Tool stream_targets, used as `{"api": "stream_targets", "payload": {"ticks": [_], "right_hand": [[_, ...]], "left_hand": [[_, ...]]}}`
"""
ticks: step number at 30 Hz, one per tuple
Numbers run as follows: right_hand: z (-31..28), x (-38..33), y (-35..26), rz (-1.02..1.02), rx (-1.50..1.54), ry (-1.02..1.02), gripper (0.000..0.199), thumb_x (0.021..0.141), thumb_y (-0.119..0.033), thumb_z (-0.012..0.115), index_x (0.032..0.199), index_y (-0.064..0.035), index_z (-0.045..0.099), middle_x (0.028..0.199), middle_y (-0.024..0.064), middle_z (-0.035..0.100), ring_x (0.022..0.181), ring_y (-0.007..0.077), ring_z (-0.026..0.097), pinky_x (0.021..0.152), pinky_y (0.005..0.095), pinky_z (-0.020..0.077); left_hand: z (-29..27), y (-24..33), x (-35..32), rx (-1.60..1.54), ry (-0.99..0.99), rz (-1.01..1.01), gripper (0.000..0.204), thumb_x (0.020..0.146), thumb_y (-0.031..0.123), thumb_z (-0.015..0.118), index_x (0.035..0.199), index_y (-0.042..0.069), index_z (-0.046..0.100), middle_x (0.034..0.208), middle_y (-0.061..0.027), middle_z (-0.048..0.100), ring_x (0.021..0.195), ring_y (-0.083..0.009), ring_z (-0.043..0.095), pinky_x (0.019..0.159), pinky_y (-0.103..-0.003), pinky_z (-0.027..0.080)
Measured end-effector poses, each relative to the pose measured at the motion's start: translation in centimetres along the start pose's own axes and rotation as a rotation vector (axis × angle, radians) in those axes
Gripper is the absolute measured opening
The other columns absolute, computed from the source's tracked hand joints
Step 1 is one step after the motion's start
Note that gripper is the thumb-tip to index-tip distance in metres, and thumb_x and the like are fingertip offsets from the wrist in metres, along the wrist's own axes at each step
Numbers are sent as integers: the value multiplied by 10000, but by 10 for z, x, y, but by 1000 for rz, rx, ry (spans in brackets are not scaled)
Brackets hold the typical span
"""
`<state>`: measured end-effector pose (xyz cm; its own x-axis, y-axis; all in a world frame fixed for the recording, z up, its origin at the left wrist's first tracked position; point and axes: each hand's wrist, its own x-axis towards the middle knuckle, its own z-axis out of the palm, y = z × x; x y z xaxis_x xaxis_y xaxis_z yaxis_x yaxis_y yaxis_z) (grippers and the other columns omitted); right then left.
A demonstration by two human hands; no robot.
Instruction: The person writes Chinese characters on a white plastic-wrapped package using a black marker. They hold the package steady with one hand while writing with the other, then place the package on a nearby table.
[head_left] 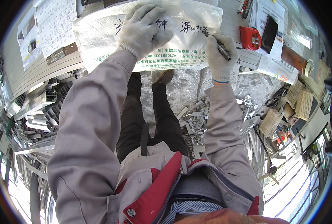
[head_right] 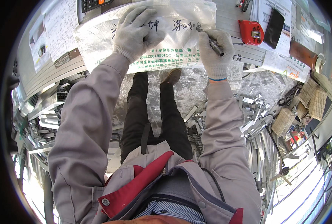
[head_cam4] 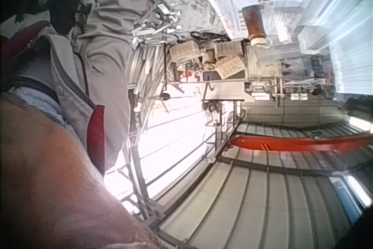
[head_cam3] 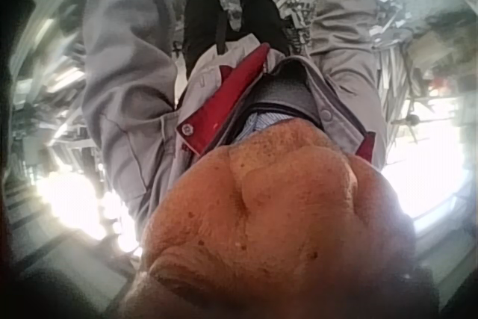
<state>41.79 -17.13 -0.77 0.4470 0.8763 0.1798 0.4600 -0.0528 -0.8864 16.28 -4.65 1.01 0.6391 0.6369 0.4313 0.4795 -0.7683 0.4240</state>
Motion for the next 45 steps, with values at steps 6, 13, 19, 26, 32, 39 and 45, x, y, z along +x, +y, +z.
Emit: {"api": "stream_targets", "payload": {"ticks": [6, 13, 19, 26, 32, 39, 45], "right_hand": [[-3, -4, -4, 72, 75, 61, 83, 935, 21, 802, 994, -11, 754, 1020, 70, 779, 760, 85, 676, 698, 244, 561], [2, -6, -15, 124, 152, 34, 99, 952, 27, 791, 1030, 4, 735, 1044, 84, 779, 811, 87, 680, 736, 251, 568], [4, -2, -19, 85, 116, 36, 105, 952, 28, 795, 1040, 4, 743, 1079, 92, 789, 843, 86, 685, 761, 257, 576], [2, -3, -22, 204, 211, 4, 114, 967, 12, 797, 1074, 8, 757, 1085, 78, 787, 862, 83, 679, 777, 254, 572], [3, -3, -24, 261, 273, -18, 108, 974, -2, 797, 1075, 10, 761, 1055, 71, 775, 879, 91, 678, 797, 257, 570], [4, -1, -28, 266, 272, -62, 87, 983, -7, 783, 1064, 12, 760, 1085, 68, 763, 867, 92, 682, 769, 253, 580], [2, -3, -28, 203, 249, -143, 101, 989, -6, 778, 1086, 11, 758, 1101, 67, 757, 859, 93, 682, 738, 243, 573]], "left_hand": [[3, -1, -2, 69, 5, 13, 307, 837, 353, 867, 758, 72, 773, 1244, -105, 770, 1202, -354, 686, 1051, -527, 559], [17, -6, -16, 109, -53, -88, 385, 828, 430, 896, 700, 79, 803, 1383, -49, 765, 1376, -319, 628, 1196, -501, 494], [16, -4, -17, 108, -73, -105, 383, 830, 433, 897, 693, 90, 792, 1391, -34, 762, 1382, -311, 622, 1208, -509, 489], [16, -5, -17, 122, -70, -100, 382, 828, 420, 899, 672, 97, 768, 1386, -37, 763, 1374, -309, 629, 1202, -503, 494], [16, -5, -17, 109, -49, -95, 371, 824, 417, 898, 687, 95, 776, 1381, -33, 764, 1381, -311, 624, 1204, -503, 491], [12, -3, -15, 122, -92, -104, 384, 830, 455, 893, 749, 86, 822, 1392, -38, 760, 1394, -312, 616, 1220, -505, 478], [13, -4, -16, 100, -73, -114, 338, 824, 413, 888, 772, 84, 835, 1401, -50, 755, 1400, -321, 614, 1222, -508, 472]]}}
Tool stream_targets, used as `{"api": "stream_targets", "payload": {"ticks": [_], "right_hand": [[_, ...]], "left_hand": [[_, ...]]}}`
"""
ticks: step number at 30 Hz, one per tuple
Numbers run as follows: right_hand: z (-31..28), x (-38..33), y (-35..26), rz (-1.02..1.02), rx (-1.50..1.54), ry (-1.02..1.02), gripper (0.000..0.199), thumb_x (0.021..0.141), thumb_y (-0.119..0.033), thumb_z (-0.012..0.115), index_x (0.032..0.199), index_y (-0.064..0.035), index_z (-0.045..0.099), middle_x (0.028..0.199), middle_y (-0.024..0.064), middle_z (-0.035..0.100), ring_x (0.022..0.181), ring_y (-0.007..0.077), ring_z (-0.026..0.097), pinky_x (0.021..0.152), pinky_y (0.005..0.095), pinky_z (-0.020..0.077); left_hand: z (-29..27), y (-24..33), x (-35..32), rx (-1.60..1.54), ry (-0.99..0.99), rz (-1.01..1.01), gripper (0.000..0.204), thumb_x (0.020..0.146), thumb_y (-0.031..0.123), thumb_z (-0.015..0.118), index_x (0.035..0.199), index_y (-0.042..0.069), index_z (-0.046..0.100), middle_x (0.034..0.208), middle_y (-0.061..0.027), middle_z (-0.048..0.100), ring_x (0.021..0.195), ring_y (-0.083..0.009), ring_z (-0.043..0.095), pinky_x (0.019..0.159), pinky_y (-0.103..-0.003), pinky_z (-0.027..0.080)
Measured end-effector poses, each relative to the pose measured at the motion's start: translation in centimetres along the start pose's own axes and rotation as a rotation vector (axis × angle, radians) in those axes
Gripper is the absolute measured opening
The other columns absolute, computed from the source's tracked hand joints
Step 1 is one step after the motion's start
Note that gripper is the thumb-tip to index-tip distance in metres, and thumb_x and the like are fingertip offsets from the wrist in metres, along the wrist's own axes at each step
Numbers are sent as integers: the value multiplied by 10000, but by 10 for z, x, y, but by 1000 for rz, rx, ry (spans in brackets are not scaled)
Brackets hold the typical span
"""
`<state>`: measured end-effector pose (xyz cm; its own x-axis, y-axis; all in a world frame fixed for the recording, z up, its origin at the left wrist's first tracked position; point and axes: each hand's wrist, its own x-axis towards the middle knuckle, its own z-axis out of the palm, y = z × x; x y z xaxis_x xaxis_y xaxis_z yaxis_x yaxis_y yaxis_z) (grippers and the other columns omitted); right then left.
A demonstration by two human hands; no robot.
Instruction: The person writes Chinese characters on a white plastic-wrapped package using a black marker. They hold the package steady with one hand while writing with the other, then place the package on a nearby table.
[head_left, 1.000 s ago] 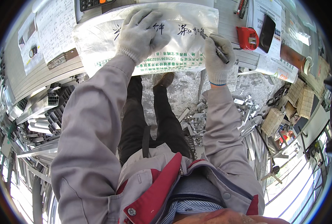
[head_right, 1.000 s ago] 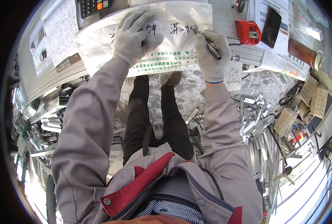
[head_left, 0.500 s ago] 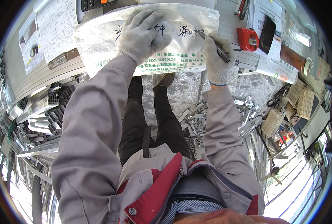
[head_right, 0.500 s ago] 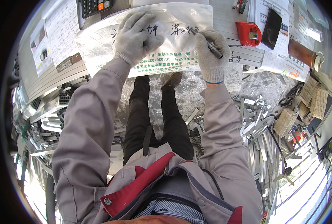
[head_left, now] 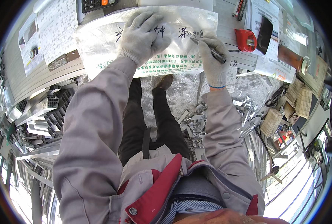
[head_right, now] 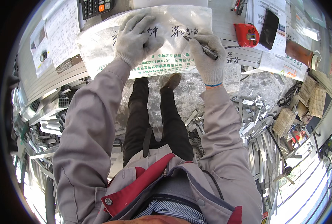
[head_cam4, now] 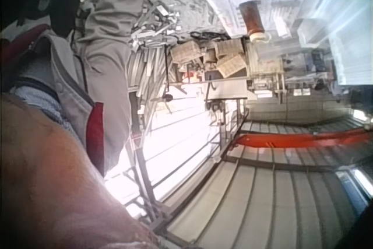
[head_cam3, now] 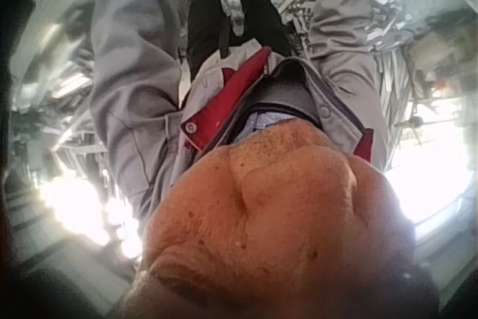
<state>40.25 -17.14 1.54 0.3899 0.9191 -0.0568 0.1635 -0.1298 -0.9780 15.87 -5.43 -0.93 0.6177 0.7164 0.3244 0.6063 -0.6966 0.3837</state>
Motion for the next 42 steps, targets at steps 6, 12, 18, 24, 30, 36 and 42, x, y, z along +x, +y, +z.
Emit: {"api": "stream_targets", "payload": {"ticks": [6, 12, 18, 24, 30, 36, 42], "right_hand": [[-6, -11, 10, 230, 241, 108, 117, 1027, 2, 755, 1136, -36, 772, 1045, -21, 750, 858, 53, 648, 719, 233, 534], [-2, -12, -31, -444, -207, 89, 238, 951, 3, 803, 1177, -66, 779, 953, 47, 738, 773, 166, 644, 719, 329, 522], [12, -60, -46, -402, -578, -237, 287, 917, -72, 751, 1183, -159, 687, 1089, 163, 710, 1054, 416, 683, 930, 532, 553], [29, -85, -33, -346, -639, -223, 395, 919, -20, 704, 1273, -175, 621, 1349, 238, 669, 1331, 522, 606, 1156, 565, 499], [29, -85, -31, -347, -681, -293, 469, 915, -29, 708, 1338, -187, 583, 1428, 265, 625, 1398, 536, 546, 1182, 556, 483], [33, -89, -26, -252, -774, -315, 510, 906, -66, 720, 1366, -211, 555, 1479, 281, 600, 1445, 552, 505, 1223, 554, 456], [38, -92, -24, -288, -753, -283, 458, 917, -64, 688, 1330, -201, 544, 1486, 290, 589, 1448, 549, 502, 1238, 515, 449]], "left_hand": [[1, 0, 1, -47, -30, -8, 213, 754, 249, 884, 816, 53, 829, 1466, -86, 717, 1431, -331, 590, 1203, -525, 477], [-19, 16, 14, -109, 32, -2, 239, 791, 219, 820, 662, 33, 746, 1417, -140, 738, 1441, -369, 585, 1251, -544, 417], [-15, 12, 10, -115, 129, 59, 327, 829, 321, 823, 725, 14, 773, 1314, -163, 749, 1343, -401, 618, 1229, -577, 421], [-17, 9, 5, -156, 114, 59, 293, 861, 329, 815, 726, 70, 788, 1319, -156, 745, 1331, -412, 614, 1213, -598, 423], [-42, 8, 4, -179, 33, 67, 269, 822, 324, 846, 770, 64, 803, 1373, -131, 717, 1410, -392, 544, 1268, -587, 342], [-99, -15, -29, -146, -31, 72, 302, 803, 351, 886, 791, 67, 780, 1266, -93, 717, 1302, -364, 571, 1187, -569, 398], [-130, -37, -97, -110, 1, -52, 302, 806, 328, 899, 731, 89, 730, 1008, -39, 757, 1080, -347, 659, 937, -511, 516]]}}
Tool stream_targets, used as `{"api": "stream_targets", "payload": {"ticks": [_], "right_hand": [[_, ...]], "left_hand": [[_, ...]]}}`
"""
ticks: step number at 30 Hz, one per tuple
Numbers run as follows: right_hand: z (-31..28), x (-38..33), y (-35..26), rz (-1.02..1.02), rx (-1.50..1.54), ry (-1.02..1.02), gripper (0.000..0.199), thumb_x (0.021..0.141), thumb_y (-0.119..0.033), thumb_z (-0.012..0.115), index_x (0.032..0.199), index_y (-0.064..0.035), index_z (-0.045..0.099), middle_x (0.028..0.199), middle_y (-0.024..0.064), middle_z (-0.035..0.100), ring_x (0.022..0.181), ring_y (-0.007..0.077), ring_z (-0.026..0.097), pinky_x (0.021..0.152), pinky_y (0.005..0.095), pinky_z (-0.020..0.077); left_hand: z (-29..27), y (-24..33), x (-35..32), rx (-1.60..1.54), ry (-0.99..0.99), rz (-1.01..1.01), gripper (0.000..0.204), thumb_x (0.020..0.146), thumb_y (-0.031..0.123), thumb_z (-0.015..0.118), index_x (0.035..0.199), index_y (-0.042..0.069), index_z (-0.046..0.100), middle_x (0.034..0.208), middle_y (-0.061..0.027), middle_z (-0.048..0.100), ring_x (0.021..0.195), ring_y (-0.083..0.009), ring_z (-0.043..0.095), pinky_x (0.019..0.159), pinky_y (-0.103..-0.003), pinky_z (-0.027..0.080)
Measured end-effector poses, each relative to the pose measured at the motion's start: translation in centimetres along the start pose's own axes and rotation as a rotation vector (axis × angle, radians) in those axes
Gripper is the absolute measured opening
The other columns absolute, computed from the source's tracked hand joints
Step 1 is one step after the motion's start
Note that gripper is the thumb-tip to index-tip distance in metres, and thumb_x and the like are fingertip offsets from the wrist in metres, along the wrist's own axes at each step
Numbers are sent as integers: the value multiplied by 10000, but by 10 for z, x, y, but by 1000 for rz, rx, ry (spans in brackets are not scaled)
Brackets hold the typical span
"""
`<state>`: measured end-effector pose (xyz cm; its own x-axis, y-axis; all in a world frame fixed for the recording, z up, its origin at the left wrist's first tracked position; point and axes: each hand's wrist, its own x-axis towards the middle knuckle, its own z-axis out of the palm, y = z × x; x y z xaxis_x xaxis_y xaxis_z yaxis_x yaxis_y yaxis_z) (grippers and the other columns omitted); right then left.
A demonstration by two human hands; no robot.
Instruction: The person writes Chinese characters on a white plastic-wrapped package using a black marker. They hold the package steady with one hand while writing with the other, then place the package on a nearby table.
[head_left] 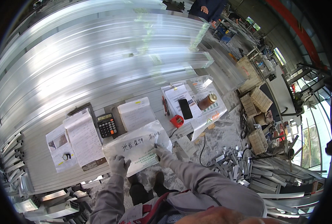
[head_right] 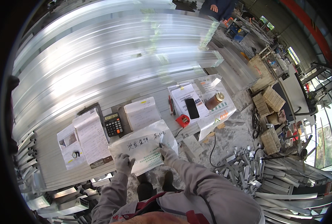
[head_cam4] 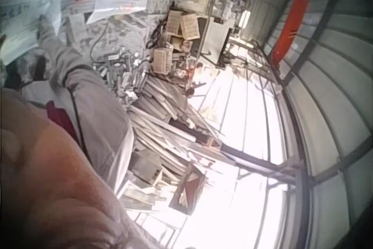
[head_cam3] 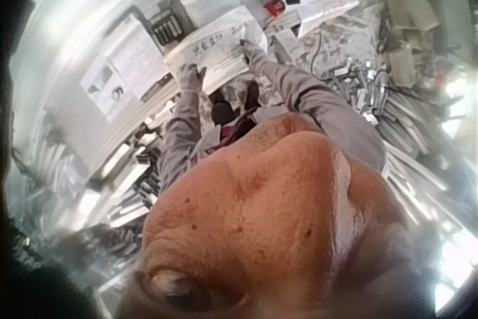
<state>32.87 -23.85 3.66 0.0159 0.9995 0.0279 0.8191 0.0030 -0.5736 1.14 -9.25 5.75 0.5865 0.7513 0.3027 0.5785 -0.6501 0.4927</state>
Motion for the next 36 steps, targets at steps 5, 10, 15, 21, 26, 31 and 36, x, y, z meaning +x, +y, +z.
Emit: {"api": "stream_targets", "payload": {"ticks": [5, 10, 15, 21, 26, 31, 36], "right_hand": [[1, 1, -2, 1, -41, -9, 501, 893, -92, 735, 1342, -180, 530, 1494, 292, 587, 1459, 541, 498, 1239, 519, 445], [2, -2, 0, -30, -42, 9, 560, 882, -156, 785, 1369, -190, 511, 1539, 287, 562, 1483, 515, 488, 1243, 512, 445], [7, 0, 4, 104, -156, -151, 618, 895, -238, 816, 1418, -218, 487, 1620, 281, 491, 1548, 484, 431, 1289, 473, 404], [1, -11, -6, 104, -142, -114, 575, 901, -158, 755, 1405, -191, 480, 1538, 284, 556, 1500, 516, 474, 1279, 530, 409], [-28, -44, -24, 142, -220, -159, 617, 913, -258, 795, 1448, -221, 490, 1556, 269, 537, 1502, 466, 483, 1264, 479, 418], [-73, -124, -41, 219, -169, -33, 506, 929, -236, 748, 1392, -193, 549, 1301, 239, 623, 1250, 450, 608, 1087, 517, 519], [-96, -225, -59, 599, -182, 64, 468, 880, -250, 765, 1315, -167, 614, 1256, 203, 691, 1225, 424, 652, 1047, 511, 540]], "left_hand": [[-5, -2, -48, -13, -41, -183, 290, 826, 327, 883, 747, 73, 767, 1050, -59, 782, 1139, -367, 661, 962, -502, 551], [-3, 8, -63, 14, -123, -194, 305, 837, 338, 878, 763, 53, 798, 1271, -90, 778, 1312, -368, 623, 1070, -503, 522], [4, 11, -50, 89, -264, -248, 300, 852, 343, 870, 801, 50, 833, 1457, -82, 696, 1410, -341, 537, 1166, -485, 452], [7, 9, -44, 162, -352, -279, 297, 882, 360, 843, 887, 64, 866, 1558, -78, 634, 1450, -368, 489, 1231, -474, 402], [8, 9, -45, 237, -488, -266, 336, 918, 404, 805, 950, 79, 884, 1628, -81, 582, 1487, -378, 465, 1279, -465, 360], [14, -7, -33, 185, -571, -281, 372, 940, 456, 769, 998, 112, 899, 1647, -93, 569, 1486, -388, 478, 1284, -450, 369], [19, -30, -23, 182, -686, -203, 435, 970, 499, 731, 1093, 116, 894, 1636, -113, 587, 1517, -397, 461, 1284, -451, 380]]}}
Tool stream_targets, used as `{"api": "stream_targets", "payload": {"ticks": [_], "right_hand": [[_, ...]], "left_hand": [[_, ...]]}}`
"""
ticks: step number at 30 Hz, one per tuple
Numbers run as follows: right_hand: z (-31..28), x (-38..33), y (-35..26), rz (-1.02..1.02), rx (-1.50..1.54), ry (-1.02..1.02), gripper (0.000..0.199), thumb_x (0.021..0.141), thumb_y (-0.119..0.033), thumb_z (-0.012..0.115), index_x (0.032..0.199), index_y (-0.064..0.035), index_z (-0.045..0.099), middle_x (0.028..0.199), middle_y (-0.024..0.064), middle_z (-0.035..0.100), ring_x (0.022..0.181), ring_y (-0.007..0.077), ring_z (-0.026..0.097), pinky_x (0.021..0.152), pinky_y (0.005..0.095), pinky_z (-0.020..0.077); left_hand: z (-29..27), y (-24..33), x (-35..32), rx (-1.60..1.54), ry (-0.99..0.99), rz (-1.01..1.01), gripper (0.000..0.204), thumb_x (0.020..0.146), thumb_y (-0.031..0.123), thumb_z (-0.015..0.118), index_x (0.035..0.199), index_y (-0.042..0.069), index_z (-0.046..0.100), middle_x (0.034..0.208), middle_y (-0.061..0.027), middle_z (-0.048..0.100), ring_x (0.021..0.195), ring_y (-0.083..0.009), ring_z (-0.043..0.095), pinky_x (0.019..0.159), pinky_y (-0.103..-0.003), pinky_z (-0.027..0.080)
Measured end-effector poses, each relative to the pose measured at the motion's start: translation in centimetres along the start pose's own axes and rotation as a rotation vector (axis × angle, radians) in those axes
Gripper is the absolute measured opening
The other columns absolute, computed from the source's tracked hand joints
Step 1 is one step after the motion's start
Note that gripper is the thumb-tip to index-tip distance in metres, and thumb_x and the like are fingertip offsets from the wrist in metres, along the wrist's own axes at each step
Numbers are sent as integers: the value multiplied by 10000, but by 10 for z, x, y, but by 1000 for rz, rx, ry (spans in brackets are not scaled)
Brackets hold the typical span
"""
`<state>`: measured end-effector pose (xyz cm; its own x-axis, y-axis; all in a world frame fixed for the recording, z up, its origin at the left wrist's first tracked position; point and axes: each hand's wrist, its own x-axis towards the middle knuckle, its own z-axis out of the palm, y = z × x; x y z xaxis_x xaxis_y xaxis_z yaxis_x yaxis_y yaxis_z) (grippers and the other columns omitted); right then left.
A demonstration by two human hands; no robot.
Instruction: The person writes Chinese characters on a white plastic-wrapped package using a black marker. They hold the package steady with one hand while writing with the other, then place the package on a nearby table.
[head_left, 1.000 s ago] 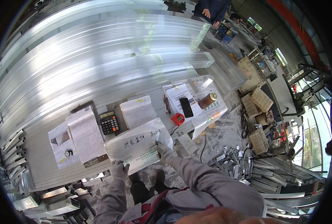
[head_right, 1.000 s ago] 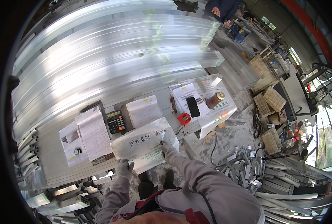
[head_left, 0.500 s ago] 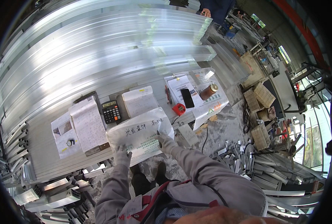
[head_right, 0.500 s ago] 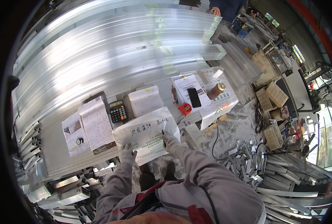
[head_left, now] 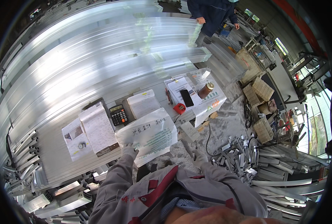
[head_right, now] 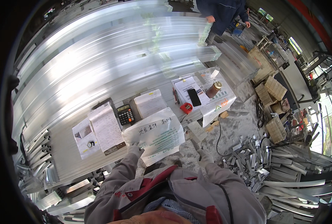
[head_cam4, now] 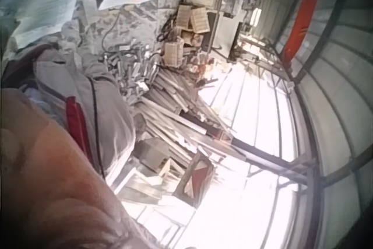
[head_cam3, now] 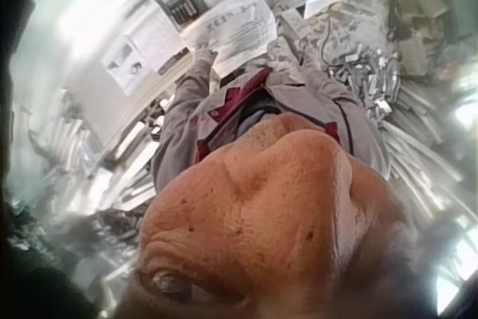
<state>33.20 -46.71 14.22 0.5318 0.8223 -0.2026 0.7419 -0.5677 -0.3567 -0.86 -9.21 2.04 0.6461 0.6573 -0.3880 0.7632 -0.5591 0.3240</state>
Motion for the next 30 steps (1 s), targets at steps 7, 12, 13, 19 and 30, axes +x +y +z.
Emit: {"api": "stream_targets", "payload": {"ticks": [7, 12, 13, 19, 30], "right_hand": [[28, -129, 34, 488, -6, 105, 455, 899, -300, 788, 1315, -166, 661, 1174, 169, 758, 1199, 411, 693, 1008, 523, 561], [111, -173, 67, 685, 223, 112, 496, 946, -463, 772, 1355, -206, 662, 1113, 219, 777, 1056, 429, 753, 926, 529, 574], [120, -173, 73, 682, 219, 87, 511, 936, -469, 782, 1361, -209, 665, 1106, 216, 777, 1048, 423, 757, 918, 520, 577], [70, -127, 73, 571, 242, -123, 567, 881, -427, 833, 1366, -179, 675, 1045, 179, 782, 998, 389, 770, 878, 485, 594], [23, -49, 50, 625, 267, 119, 569, 826, -337, 865, 1337, -150, 700, 960, 115, 778, 903, 303, 771, 826, 434, 598]], "left_hand": [[-11, -13, 7, 31, -118, 92, 486, 997, 538, 690, 1227, 147, 866, 1651, -134, 576, 1546, -393, 445, 1293, -460, 367], [-21, -7, 5, 90, -187, 120, 529, 1014, 559, 664, 1243, 124, 859, 1676, -156, 543, 1559, -408, 427, 1298, -454, 361], [-22, -7, 4, 94, -190, 126, 537, 1015, 561, 664, 1242, 114, 858, 1683, -161, 533, 1562, -413, 423, 1300, -453, 358], [-16, -11, 2, 68, -227, 128, 557, 1022, 560, 658, 1240, 88, 855, 1716, -182, 486, 1598, -423, 380, 1320, -451, 334], [-1, -16, 4, -14, -170, 76, 564, 1041, 547, 617, 1216, 65, 851, 1697, -198, 507, 1584, -457, 403, 1322, -456, 339]]}}
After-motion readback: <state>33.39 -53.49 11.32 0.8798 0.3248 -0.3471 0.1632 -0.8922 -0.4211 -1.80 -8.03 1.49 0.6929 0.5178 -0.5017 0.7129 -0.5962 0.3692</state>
